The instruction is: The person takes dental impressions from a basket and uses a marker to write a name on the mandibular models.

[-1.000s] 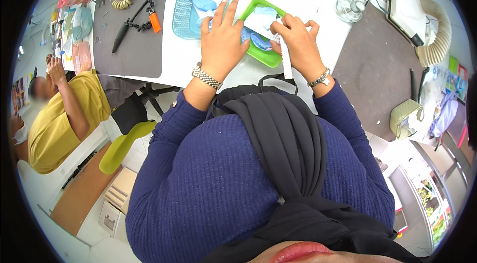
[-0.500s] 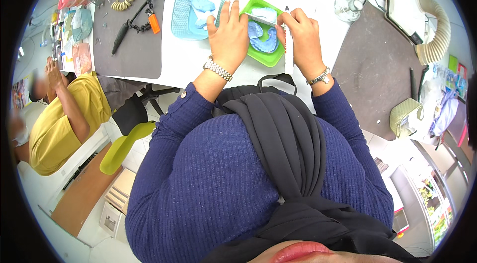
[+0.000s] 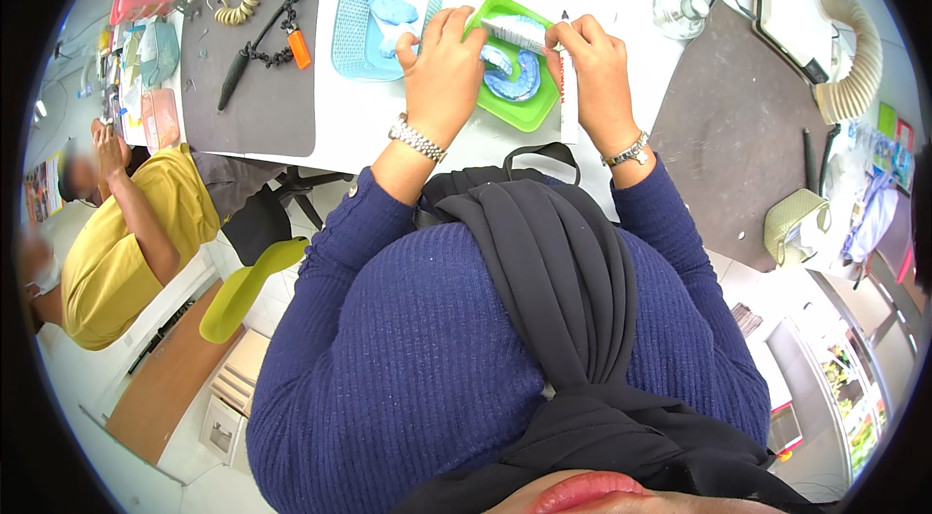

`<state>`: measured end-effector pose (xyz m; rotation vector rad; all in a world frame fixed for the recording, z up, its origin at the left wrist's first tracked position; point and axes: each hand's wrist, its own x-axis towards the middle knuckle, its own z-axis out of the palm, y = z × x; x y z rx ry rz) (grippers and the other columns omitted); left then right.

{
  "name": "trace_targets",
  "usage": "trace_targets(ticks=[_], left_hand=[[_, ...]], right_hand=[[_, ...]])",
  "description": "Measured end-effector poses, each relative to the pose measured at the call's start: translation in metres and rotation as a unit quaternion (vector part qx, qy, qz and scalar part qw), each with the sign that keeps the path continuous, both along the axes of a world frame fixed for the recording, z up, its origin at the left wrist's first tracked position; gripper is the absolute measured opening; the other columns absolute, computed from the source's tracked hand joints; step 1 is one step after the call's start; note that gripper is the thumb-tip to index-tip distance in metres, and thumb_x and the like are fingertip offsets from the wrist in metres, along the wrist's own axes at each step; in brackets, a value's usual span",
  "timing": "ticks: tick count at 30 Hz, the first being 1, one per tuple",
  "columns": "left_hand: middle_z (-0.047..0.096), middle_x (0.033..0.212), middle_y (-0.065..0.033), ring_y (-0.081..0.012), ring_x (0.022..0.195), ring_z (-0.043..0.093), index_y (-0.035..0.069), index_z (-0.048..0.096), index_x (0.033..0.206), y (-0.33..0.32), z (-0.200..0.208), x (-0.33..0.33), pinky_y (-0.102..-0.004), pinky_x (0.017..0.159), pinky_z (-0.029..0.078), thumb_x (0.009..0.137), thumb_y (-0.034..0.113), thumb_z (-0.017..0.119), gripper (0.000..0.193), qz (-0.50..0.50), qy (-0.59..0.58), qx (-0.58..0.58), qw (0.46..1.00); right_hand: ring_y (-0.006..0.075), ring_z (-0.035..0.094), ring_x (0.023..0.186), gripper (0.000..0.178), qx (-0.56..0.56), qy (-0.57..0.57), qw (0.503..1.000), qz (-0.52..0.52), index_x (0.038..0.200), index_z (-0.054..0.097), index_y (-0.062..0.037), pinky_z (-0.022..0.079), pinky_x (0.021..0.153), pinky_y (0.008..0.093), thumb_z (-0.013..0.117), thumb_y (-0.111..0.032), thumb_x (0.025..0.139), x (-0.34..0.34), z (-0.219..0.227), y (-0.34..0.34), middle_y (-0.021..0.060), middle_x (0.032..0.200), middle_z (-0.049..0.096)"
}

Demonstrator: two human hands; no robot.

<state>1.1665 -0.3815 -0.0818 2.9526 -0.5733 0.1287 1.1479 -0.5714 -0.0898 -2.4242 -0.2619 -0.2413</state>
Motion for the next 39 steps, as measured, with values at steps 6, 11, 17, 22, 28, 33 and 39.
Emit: trace_targets(ticks=[6,11,17,22,28,33,39], left_hand=[[0.062,0.107,-0.0023,-0.0179,0.1,0.059,0.013,0.063,0.098,0.017,0.031,-0.006,-0.0362,0.083,0.037,0.07,0.003,0.067,0.03,-0.021,-0.019,-0.217,0.976],[0.063,0.105,-0.0103,-0.0198,0.097,0.063,0.001,0.062,0.102,0.015,0.033,-0.006,-0.0309,0.081,0.053,0.072,-0.012,0.065,0.033,-0.055,0.036,-0.574,0.816],[0.061,0.107,-0.016,-0.0241,0.101,0.062,-0.002,0.058,0.104,0.003,0.03,-0.01,-0.0334,0.087,0.053,0.075,-0.011,0.066,0.031,-0.118,0.02,-0.672,0.731],[0.061,0.107,-0.0176,-0.0249,0.101,0.061,-0.002,0.056,0.106,-0.002,0.035,-0.011,-0.0348,0.088,0.051,0.078,-0.007,0.067,0.031,-0.125,0.018,-0.663,0.738],[0.066,0.102,-0.0081,-0.0159,0.092,0.064,0.002,0.064,0.106,-0.005,0.06,-0.007,-0.0275,0.079,0.051,0.072,-0.001,0.072,0.035,-0.07,0.039,-0.593,0.801],[0.064,0.107,-0.0076,-0.0151,0.097,0.059,0.002,0.06,0.114,0.0,0.082,-0.001,-0.0294,0.083,0.046,0.071,0.003,0.074,0.045,-0.095,0.109,-0.486,0.862],[0.053,0.12,-0.0088,-0.0163,0.109,0.051,0.006,0.052,0.124,-0.005,0.077,-0.007,-0.0314,0.09,0.043,0.084,0.028,0.064,0.047,-0.089,0.187,-0.565,0.798]], right_hand=[[0.0221,0.054,0.076,0.018,0.042,-0.026,0.999,0.015,0.093,0.057,-0.0109,0.041,0.073,0.0347,0.065,-0.01,0.076,-0.005,0.01,0.002,0.0041,0.083,0.052],[0.0171,0.061,0.082,0.036,0.364,0.001,0.929,0.059,0.095,0.056,-0.0059,0.051,0.069,0.0303,0.08,-0.015,0.069,-0.007,0.03,0.012,0.0064,0.093,0.058],[0.0178,0.06,0.091,0.055,0.402,-0.013,0.912,0.076,0.096,0.052,-0.007,0.05,0.078,0.0292,0.088,-0.026,0.059,-0.014,0.061,0.021,0.007,0.097,0.056],[0.0184,0.059,0.094,0.053,0.348,-0.044,0.935,0.047,0.094,0.05,-0.0079,0.05,0.079,0.0299,0.087,-0.025,0.061,-0.016,0.068,0.021,0.0052,0.092,0.053],[0.0205,0.057,0.104,0.044,0.675,0.098,0.727,0.078,0.104,0.042,-0.0089,0.051,0.088,0.0347,0.074,-0.004,0.074,-0.016,0.067,0.029,0.0034,0.1,0.05],[0.0263,0.056,0.111,0.032,0.798,0.302,0.515,0.082,0.112,0.042,-0.0095,0.048,0.094,0.0427,0.055,-0.031,0.091,-0.014,0.062,0.02,0.0126,0.127,0.048],[0.0246,0.056,0.111,0.033,0.8,0.286,0.524,0.06,0.113,0.042,-0.0092,0.049,0.092,0.0394,0.06,-0.025,0.089,-0.013,0.054,0.018,0.0135,0.127,0.049]])
